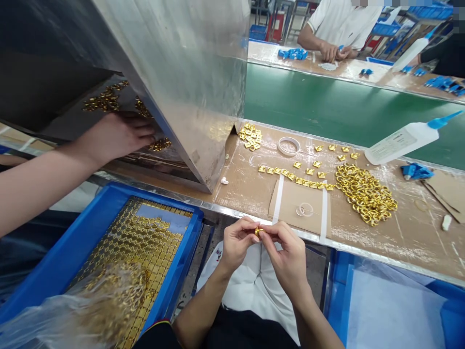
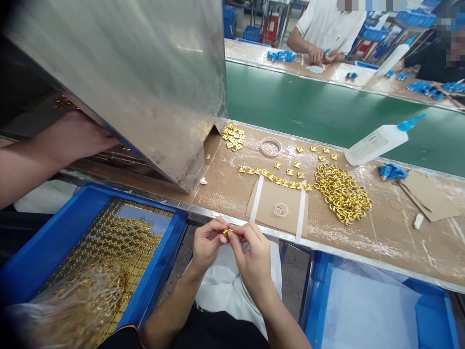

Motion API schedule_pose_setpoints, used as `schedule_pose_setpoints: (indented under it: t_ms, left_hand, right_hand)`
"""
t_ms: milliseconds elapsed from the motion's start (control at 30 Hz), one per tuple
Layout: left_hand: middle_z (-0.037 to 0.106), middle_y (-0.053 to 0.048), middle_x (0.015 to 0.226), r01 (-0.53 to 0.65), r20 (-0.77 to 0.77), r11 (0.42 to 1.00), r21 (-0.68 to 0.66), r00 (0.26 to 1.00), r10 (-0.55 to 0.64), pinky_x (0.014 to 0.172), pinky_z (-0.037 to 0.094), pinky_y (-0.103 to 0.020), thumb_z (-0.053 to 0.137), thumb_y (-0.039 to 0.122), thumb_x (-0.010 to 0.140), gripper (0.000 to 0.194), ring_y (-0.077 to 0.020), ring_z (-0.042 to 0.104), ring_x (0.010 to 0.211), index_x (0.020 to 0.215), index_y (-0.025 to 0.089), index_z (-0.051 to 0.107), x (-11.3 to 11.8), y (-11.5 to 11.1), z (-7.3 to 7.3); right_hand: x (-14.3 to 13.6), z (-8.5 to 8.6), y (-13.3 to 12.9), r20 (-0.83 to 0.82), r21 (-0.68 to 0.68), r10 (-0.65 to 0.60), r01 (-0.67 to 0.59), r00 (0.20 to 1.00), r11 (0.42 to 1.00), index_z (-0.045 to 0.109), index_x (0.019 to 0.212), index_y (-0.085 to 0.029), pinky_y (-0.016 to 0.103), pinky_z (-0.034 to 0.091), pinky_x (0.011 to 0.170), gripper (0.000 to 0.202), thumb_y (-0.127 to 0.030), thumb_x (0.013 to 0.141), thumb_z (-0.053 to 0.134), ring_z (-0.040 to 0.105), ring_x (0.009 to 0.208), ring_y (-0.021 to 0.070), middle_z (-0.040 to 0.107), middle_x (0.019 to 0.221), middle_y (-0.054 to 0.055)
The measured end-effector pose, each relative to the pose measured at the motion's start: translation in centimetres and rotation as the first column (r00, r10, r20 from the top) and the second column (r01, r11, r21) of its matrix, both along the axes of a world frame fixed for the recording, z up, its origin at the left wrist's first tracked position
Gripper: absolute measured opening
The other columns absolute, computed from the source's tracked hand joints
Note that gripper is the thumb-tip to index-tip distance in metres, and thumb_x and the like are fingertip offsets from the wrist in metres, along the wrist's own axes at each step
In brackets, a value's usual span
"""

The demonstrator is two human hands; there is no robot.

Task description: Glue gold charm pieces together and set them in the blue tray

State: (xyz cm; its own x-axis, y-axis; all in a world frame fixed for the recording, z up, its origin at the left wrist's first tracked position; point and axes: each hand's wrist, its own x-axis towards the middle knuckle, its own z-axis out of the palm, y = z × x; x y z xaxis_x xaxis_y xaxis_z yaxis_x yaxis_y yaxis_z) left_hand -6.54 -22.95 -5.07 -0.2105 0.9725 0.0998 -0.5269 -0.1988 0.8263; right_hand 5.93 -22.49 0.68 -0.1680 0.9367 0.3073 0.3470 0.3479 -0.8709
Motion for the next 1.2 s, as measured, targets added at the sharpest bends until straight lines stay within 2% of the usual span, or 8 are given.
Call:
schedule_pose_setpoints:
  t_ms: [167,400,467,633,900,1067,1200]
  left_hand:
    - [0.059,0.001,0.070,0.007,0.160,1.000,-0.001,0.987,-0.007,0.053,0.043,-0.020,0.092,0.047,0.063,0.031,-0.0085,0.053,0.058,0.077,0.023,0.079,0.8,0.5,-0.7]
    - [0.055,0.003,0.071,0.078,0.254,0.996,-0.041,0.965,-0.065,0.050,0.041,-0.017,0.089,0.051,0.067,0.035,-0.0065,0.049,0.055,0.077,0.021,0.072,0.9,0.4,-0.7]
    - [0.055,0.003,0.073,0.113,0.281,0.991,-0.065,0.956,-0.090,0.050,0.039,-0.016,0.090,0.053,0.064,0.041,-0.0058,0.047,0.055,0.078,0.020,0.070,0.9,0.4,-0.6]
    - [0.054,0.003,0.073,0.222,0.310,0.963,-0.150,0.936,-0.167,0.049,0.037,-0.018,0.093,0.058,0.054,0.055,-0.0069,0.045,0.056,0.073,0.017,0.062,0.5,0.6,0.0]
    - [0.050,0.003,0.069,0.267,0.300,0.935,-0.232,0.934,-0.192,0.057,0.041,-0.024,0.091,0.064,0.051,0.059,-0.0105,0.047,0.062,0.067,0.015,0.062,0.5,0.6,0.6]
    - [0.048,0.003,0.068,0.367,0.407,0.902,-0.229,0.878,-0.254,0.054,0.036,-0.021,0.091,0.060,0.057,0.057,-0.0075,0.040,0.058,0.066,0.015,0.059,0.4,0.0,0.6]
    - [0.038,0.007,0.060,0.452,0.520,0.872,-0.188,0.799,-0.302,0.048,0.028,-0.018,0.090,0.056,0.062,0.054,-0.0054,0.028,0.053,0.066,0.015,0.056,0.3,-0.4,0.7]
  right_hand:
    - [-0.2,0.1,0.0,-0.025,-0.042,-0.012,0.011,1.000,0.999,0.074,0.092,-0.022,0.021,0.056,0.059,0.012,-0.013,0.092,0.067,0.066,0.066,0.0133,0.069,0.076,0.000]
    - [-0.9,0.3,-0.2,-0.055,-0.013,-0.024,0.023,0.998,1.000,0.075,0.092,-0.022,0.021,0.057,0.059,0.013,-0.012,0.091,0.067,0.066,0.065,0.0130,0.069,0.075,0.000]
    - [-1.0,0.1,-0.3,-0.045,0.000,-0.029,0.029,0.999,1.000,0.075,0.093,-0.021,0.022,0.057,0.059,0.013,-0.012,0.092,0.066,0.066,0.064,0.0134,0.068,0.075,0.001]
    - [-1.1,-0.2,-0.3,-0.038,-0.023,-0.008,0.007,0.999,1.000,0.076,0.096,-0.021,0.026,0.057,0.061,0.014,-0.013,0.093,0.065,0.067,0.067,0.0150,0.070,0.078,0.003]
    - [-1.2,-0.2,-0.1,-0.003,0.014,-0.055,0.055,0.998,0.998,0.078,0.091,-0.024,0.028,0.056,0.062,0.014,-0.015,0.091,0.067,0.063,0.071,0.0164,0.063,0.081,0.002]
    - [-1.2,-0.2,-0.3,-0.009,0.021,-0.015,0.016,1.000,1.000,0.078,0.098,-0.024,0.028,0.057,0.066,0.019,-0.012,0.092,0.065,0.064,0.075,0.0166,0.062,0.083,0.002]
    - [-0.7,-0.1,-0.3,-0.052,0.029,0.058,-0.057,0.997,0.998,0.076,0.106,-0.025,0.027,0.057,0.067,0.025,-0.010,0.095,0.059,0.066,0.077,0.0162,0.065,0.086,0.003]
